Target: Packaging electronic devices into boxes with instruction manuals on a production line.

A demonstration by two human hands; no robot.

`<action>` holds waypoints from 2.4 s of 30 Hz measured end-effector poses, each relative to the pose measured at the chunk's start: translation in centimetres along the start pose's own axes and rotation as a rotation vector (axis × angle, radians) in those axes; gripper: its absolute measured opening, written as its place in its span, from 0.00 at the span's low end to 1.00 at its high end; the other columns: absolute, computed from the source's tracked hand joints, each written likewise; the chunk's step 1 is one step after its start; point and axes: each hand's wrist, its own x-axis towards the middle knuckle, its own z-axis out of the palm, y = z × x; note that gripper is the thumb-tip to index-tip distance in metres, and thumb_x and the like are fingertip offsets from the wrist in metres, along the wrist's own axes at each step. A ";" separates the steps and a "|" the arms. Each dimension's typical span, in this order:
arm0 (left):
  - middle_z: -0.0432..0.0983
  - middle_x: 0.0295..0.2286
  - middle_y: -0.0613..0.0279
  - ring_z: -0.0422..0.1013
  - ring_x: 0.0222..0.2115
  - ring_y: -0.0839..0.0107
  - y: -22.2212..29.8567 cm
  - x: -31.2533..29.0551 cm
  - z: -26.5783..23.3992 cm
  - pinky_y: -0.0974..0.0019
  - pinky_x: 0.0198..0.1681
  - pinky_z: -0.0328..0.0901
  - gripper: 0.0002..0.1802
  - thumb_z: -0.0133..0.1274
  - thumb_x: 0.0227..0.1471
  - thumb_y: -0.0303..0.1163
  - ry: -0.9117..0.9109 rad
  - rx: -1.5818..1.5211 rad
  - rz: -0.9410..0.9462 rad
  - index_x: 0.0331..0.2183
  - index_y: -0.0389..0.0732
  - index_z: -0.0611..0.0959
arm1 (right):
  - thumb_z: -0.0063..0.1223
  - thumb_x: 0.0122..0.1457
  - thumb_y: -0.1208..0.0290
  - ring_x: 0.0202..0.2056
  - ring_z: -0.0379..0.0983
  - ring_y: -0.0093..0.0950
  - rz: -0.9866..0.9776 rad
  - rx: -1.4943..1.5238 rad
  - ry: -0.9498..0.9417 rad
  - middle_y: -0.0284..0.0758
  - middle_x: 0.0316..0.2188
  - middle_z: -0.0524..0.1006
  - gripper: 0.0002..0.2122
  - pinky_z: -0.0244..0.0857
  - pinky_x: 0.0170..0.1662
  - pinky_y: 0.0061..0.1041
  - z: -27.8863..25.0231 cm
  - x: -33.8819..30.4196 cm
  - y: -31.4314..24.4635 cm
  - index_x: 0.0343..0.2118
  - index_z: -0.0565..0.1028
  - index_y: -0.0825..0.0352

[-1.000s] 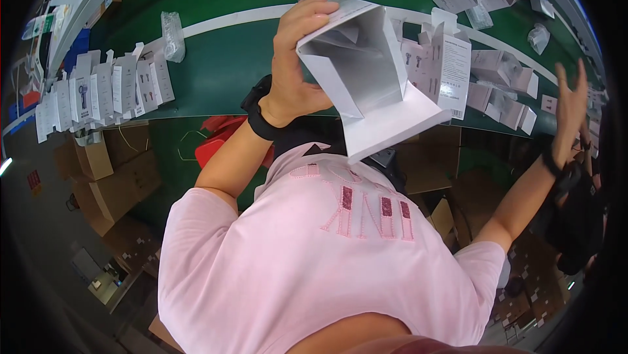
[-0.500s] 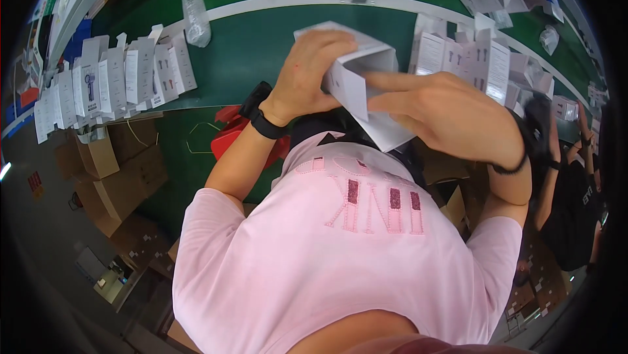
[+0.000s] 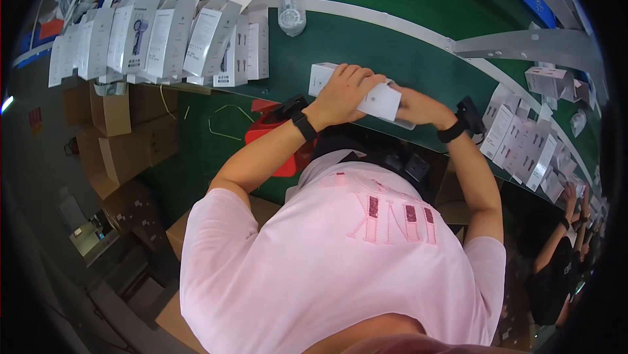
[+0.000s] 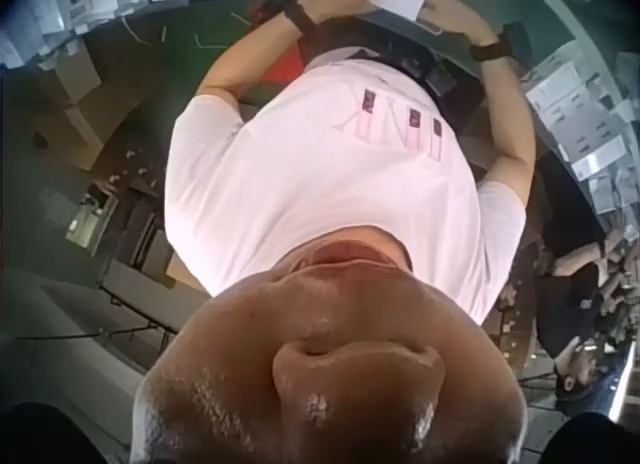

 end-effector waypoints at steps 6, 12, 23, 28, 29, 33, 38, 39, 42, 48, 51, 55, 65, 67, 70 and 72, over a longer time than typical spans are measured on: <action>0.71 0.41 0.53 0.66 0.43 0.52 -3.7 -2.2 0.1 0.53 0.49 0.59 0.41 0.65 0.29 0.29 0.010 -0.053 -0.072 0.50 0.41 0.72 | 0.50 0.58 0.70 0.46 0.72 0.40 -0.212 -0.220 0.033 0.43 0.46 0.75 0.15 0.64 0.51 0.32 3.0 4.5 1.1 0.49 0.72 0.63; 0.71 0.42 0.53 0.65 0.44 0.53 -2.0 -0.5 0.7 0.54 0.50 0.57 0.40 0.67 0.30 0.32 -0.082 -0.071 0.018 0.50 0.39 0.72 | 0.51 0.55 0.67 0.43 0.73 0.43 -0.286 -0.590 0.177 0.43 0.43 0.76 0.14 0.68 0.45 0.38 3.6 2.3 1.2 0.45 0.72 0.63; 0.68 0.45 0.50 0.64 0.47 0.51 -0.6 3.7 3.1 0.53 0.51 0.57 0.48 0.69 0.30 0.31 0.035 0.174 -0.163 0.55 0.39 0.65 | 0.57 0.52 0.76 0.27 0.74 0.22 -0.065 0.344 1.024 0.33 0.26 0.79 0.07 0.68 0.30 0.23 -3.5 -4.1 2.3 0.33 0.78 0.70; 0.64 0.50 0.49 0.61 0.50 0.51 -4.6 3.9 7.1 0.49 0.50 0.56 0.59 0.68 0.37 0.46 0.075 0.607 -0.671 0.63 0.43 0.51 | 0.53 0.47 0.79 0.23 0.74 0.24 0.110 0.089 1.157 0.36 0.22 0.78 0.05 0.67 0.27 0.24 -4.6 -3.1 10.6 0.29 0.75 0.71; 0.64 0.50 0.49 0.61 0.50 0.51 -4.6 3.9 7.5 0.49 0.50 0.56 0.59 0.68 0.37 0.46 0.070 0.621 -0.674 0.63 0.43 0.51 | 0.53 0.47 0.79 0.23 0.74 0.24 0.104 0.103 1.152 0.36 0.22 0.78 0.05 0.67 0.27 0.24 -4.6 -3.2 11.5 0.29 0.75 0.71; 0.60 0.53 0.45 0.59 0.52 0.48 -2.9 3.1 8.6 0.46 0.53 0.54 0.60 0.64 0.39 0.56 0.111 0.624 -0.820 0.63 0.39 0.50 | 0.55 0.48 0.74 0.36 0.74 0.43 0.192 -0.307 1.168 0.45 0.33 0.76 0.18 0.69 0.41 0.37 -4.9 -6.8 12.6 0.44 0.70 0.69; 0.54 0.58 0.41 0.50 0.59 0.43 0.9 4.2 9.6 0.41 0.58 0.48 0.58 0.63 0.40 0.55 0.240 0.671 -0.490 0.61 0.32 0.53 | 0.53 0.53 0.66 0.29 0.74 0.49 0.398 -0.499 1.613 0.48 0.28 0.77 0.33 0.66 0.31 0.44 -16.7 -16.3 5.0 0.62 0.55 0.62; 0.53 0.59 0.42 0.47 0.60 0.42 2.1 6.1 10.4 0.39 0.59 0.46 0.57 0.64 0.40 0.53 0.262 0.556 -0.335 0.60 0.31 0.56 | 0.54 0.54 0.64 0.28 0.74 0.49 0.433 -0.617 1.671 0.48 0.26 0.77 0.33 0.66 0.31 0.45 -19.9 -17.5 6.4 0.62 0.55 0.62; 0.53 0.59 0.43 0.47 0.60 0.41 8.2 13.0 14.1 0.35 0.59 0.43 0.50 0.64 0.40 0.50 -0.010 0.338 -0.102 0.59 0.38 0.62 | 0.52 0.56 0.60 0.30 0.76 0.50 0.526 -0.814 1.830 0.51 0.26 0.77 0.18 0.69 0.32 0.46 -28.0 -20.8 12.9 0.43 0.71 0.68; 0.55 0.59 0.50 0.50 0.59 0.43 2.6 11.9 18.2 0.38 0.58 0.47 0.39 0.60 0.46 0.50 -0.230 0.395 -0.216 0.57 0.44 0.68 | 0.52 0.57 0.55 0.30 0.74 0.50 0.493 -0.784 1.530 0.50 0.26 0.77 0.17 0.68 0.33 0.45 -17.9 -22.4 -3.0 0.41 0.74 0.66; 0.66 0.54 0.50 0.55 0.57 0.42 0.9 10.3 17.6 0.42 0.59 0.49 0.33 0.57 0.50 0.46 -0.172 0.284 -0.230 0.54 0.42 0.71 | 0.50 0.57 0.57 0.31 0.75 0.49 0.630 -0.696 1.193 0.50 0.25 0.76 0.16 0.68 0.34 0.44 -11.3 -21.8 -4.4 0.34 0.74 0.68; 0.65 0.54 0.44 0.58 0.56 0.46 6.1 12.6 18.2 0.54 0.59 0.52 0.31 0.54 0.54 0.38 -0.029 -0.366 -0.260 0.56 0.36 0.68 | 0.55 0.48 0.67 0.25 0.76 0.43 0.403 -0.809 1.073 0.43 0.19 0.76 0.14 0.68 0.28 0.40 -9.0 -17.7 8.0 0.36 0.74 0.69; 0.68 0.46 0.41 0.65 0.44 0.51 12.0 13.1 24.0 0.57 0.49 0.61 0.37 0.55 0.53 0.41 -0.170 -0.245 -0.348 0.57 0.29 0.62 | 0.50 0.55 0.61 0.37 0.76 0.46 0.918 -1.201 1.103 0.51 0.32 0.77 0.15 0.70 0.40 0.43 -38.5 -31.3 7.5 0.36 0.75 0.70; 0.68 0.45 0.41 0.67 0.42 0.52 12.2 13.6 24.2 0.58 0.47 0.63 0.37 0.55 0.54 0.41 -0.234 -0.355 -0.459 0.57 0.29 0.62 | 0.45 0.57 0.59 0.43 0.74 0.44 0.833 -1.212 1.325 0.53 0.40 0.76 0.18 0.68 0.43 0.43 -41.5 -31.5 11.5 0.42 0.74 0.69; 0.68 0.44 0.41 0.69 0.39 0.54 11.7 12.9 24.4 0.59 0.42 0.65 0.37 0.54 0.55 0.42 -0.302 -0.468 -0.571 0.57 0.29 0.62 | 0.43 0.57 0.61 0.47 0.72 0.45 0.319 -0.861 1.881 0.54 0.43 0.74 0.17 0.67 0.45 0.44 -41.7 -30.1 12.8 0.42 0.75 0.66; 0.68 0.44 0.41 0.70 0.38 0.55 11.2 11.4 23.6 0.59 0.41 0.66 0.37 0.54 0.55 0.43 -0.290 -0.458 -0.613 0.58 0.30 0.61 | 0.44 0.56 0.67 0.42 0.74 0.47 0.499 -0.995 1.772 0.51 0.36 0.77 0.13 0.68 0.43 0.43 -39.5 -27.7 8.5 0.39 0.76 0.67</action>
